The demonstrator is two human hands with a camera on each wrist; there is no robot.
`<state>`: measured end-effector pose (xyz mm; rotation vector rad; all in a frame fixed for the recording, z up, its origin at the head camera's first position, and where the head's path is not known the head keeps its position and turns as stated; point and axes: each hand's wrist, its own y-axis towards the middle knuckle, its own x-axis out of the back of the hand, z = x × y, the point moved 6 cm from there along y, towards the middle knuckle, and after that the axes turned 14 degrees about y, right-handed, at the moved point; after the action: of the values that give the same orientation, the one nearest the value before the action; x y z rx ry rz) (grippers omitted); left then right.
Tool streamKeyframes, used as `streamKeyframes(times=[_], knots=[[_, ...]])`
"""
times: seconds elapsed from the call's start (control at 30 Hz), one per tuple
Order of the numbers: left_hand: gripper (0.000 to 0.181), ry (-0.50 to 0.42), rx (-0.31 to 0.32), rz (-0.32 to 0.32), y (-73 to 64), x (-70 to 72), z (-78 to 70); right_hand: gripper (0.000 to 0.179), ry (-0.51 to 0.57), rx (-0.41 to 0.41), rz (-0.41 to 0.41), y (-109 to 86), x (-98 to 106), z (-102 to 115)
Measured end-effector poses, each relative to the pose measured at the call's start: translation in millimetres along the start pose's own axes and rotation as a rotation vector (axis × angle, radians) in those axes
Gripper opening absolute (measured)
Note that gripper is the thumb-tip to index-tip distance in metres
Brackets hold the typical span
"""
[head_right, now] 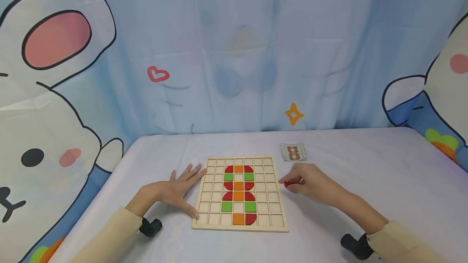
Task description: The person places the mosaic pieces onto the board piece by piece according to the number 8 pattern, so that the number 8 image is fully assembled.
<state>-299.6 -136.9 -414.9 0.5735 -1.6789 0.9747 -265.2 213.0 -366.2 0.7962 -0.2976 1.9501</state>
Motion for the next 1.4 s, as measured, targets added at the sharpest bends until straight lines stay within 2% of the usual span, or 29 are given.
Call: streamKeyframes(times=[0.17,0.33,0.57,0.7,0.93,1.17,1.4], knots=[[0.128,0.002,0.004,0.000,0.1,-0.4,0.3,0.024,0.095,0.070,0.090,11.9,-32,34],[0.128,0.008,0.004,0.000,0.9,-0.3,-0.2,0.018,0.186,0.115,0.153,23.5,-61,57],[0.128,0.022,0.023,-0.002,2.5,-1.4,0.7,0.014,0.233,0.163,0.211,38.3,-94,73],[0.127,0.026,0.031,-0.004,3.5,-2.2,1.2,0.014,0.239,0.150,0.239,42.6,-108,74],[0.127,0.026,0.042,0.000,3.9,-3.0,2.2,0.017,0.289,0.128,0.264,45.8,-119,74],[0.128,0.032,0.041,0.001,4.4,-2.8,2.6,0.018,0.212,0.122,0.278,48.8,-119,73],[0.127,0.036,0.041,0.000,4.3,-1.7,1.0,0.018,0.211,0.099,0.319,53.1,-120,72]])
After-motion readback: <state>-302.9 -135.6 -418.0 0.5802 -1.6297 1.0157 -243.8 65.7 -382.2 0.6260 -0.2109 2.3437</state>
